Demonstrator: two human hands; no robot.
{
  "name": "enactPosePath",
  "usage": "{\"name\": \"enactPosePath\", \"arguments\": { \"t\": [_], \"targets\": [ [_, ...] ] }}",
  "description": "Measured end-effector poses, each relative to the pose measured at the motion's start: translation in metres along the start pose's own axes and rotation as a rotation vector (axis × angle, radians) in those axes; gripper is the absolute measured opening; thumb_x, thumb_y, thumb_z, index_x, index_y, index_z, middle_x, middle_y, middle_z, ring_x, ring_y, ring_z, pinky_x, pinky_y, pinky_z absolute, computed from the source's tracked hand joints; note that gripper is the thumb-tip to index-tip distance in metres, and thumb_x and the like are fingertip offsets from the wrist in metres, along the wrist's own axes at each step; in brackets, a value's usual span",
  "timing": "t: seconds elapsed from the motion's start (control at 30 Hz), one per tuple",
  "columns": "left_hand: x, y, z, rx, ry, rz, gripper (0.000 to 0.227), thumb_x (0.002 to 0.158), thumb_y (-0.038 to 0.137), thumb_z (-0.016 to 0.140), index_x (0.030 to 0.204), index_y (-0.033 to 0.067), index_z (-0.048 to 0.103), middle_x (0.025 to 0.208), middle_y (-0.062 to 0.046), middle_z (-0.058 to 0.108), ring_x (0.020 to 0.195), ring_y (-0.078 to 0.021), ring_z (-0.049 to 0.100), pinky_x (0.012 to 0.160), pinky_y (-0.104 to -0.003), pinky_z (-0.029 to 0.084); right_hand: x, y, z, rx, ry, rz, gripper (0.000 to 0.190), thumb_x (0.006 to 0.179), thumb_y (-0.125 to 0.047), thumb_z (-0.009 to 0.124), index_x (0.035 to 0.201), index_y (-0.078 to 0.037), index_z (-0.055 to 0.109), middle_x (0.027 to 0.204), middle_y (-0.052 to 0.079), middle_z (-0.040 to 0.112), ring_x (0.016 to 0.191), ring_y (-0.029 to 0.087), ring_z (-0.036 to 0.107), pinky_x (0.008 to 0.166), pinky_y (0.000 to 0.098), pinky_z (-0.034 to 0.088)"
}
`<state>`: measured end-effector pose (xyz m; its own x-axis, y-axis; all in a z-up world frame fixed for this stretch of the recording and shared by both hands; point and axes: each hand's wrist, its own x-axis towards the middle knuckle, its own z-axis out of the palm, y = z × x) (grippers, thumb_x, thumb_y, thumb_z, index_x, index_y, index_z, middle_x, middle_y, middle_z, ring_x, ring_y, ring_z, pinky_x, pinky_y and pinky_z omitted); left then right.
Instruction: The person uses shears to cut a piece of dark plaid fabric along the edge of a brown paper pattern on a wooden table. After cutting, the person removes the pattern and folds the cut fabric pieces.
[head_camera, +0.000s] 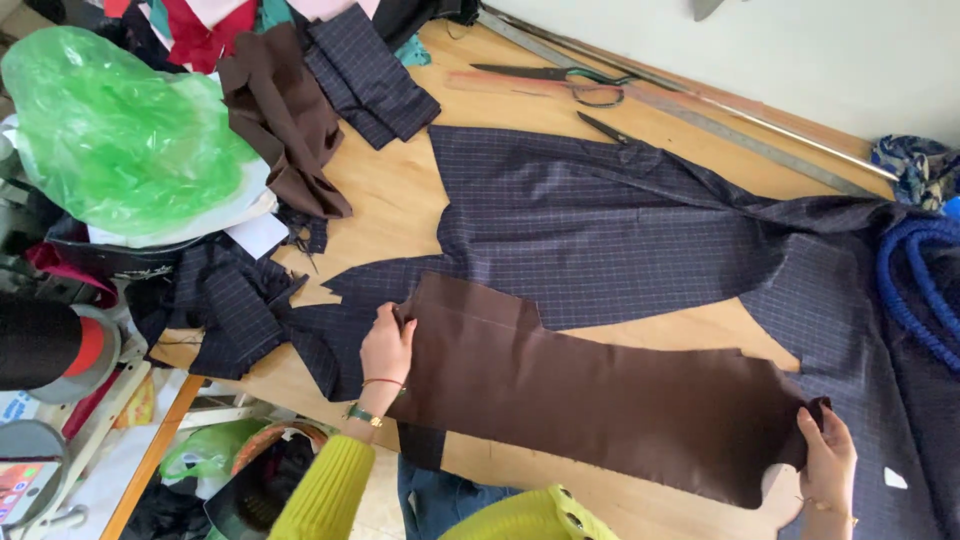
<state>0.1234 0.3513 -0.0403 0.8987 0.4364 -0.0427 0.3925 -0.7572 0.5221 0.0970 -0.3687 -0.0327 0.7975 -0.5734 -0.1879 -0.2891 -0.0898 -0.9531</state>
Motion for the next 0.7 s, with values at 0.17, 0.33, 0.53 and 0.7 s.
{"name": "enactPosePath", "arguments": {
  "t": [0.17, 0.33, 0.53, 0.7],
  "targets": [
    [0.03, 0.036, 0.037, -0.03, 0.023, 0.136, 0.019, 0.101, 0.028, 0.058, 0.1, 0.0095, 0.056, 0.085, -0.018, 0.069, 0.075, -0.0454, 0.068, 0.063, -0.059, 0.052, -0.006, -0.002, 0.007, -0.021, 0.063, 0.024, 0.044, 0.102, -0.03, 0.072, 0.145, -0.024, 0.059, 0.105, -0.005, 0.064, 0.086, 0.004, 0.06, 0.076, 0.0207, 0.051],
    [0.088, 0.139, 0.084, -0.206, -0.128, 0.25, 0.024, 0.09, 0.004, 0.043, 0.101, 0.0063, 0.065, 0.097, -0.02, 0.071, 0.091, -0.0481, 0.068, 0.079, -0.058, 0.052, -0.016, -0.007, 0.005, 0.174, 0.015, 0.088, 0.029, 0.106, -0.026, 0.064, 0.134, -0.022, 0.06, 0.123, -0.003, 0.067, 0.105, 0.008, 0.063, 0.094, 0.0224, 0.053],
    [0.179, 0.274, 0.26, -0.211, -0.124, 0.257, 0.021, 0.085, 0.0, 0.049, 0.086, -0.0024, 0.069, 0.093, -0.025, 0.072, 0.093, -0.0481, 0.069, 0.087, -0.054, 0.055, 0.0, -0.005, 0.004, 0.212, 0.112, 0.144, 0.026, 0.101, -0.028, 0.07, 0.127, -0.024, 0.066, 0.11, -0.01, 0.07, 0.086, 0.001, 0.063, 0.076, 0.018, 0.054],
    [0.237, 0.378, 0.282, -0.652, -0.229, 0.158, 0.041, 0.087, 0.034, 0.059, 0.104, -0.0016, 0.071, 0.11, -0.027, 0.072, 0.11, -0.0471, 0.066, 0.097, -0.052, 0.049, 0.012, -0.044, 0.027, 0.337, 0.121, 0.114, 0.026, 0.103, -0.018, 0.064, 0.129, -0.016, 0.064, 0.119, -0.001, 0.069, 0.103, 0.011, 0.064, 0.091, 0.0292, 0.055]
  ]
}}
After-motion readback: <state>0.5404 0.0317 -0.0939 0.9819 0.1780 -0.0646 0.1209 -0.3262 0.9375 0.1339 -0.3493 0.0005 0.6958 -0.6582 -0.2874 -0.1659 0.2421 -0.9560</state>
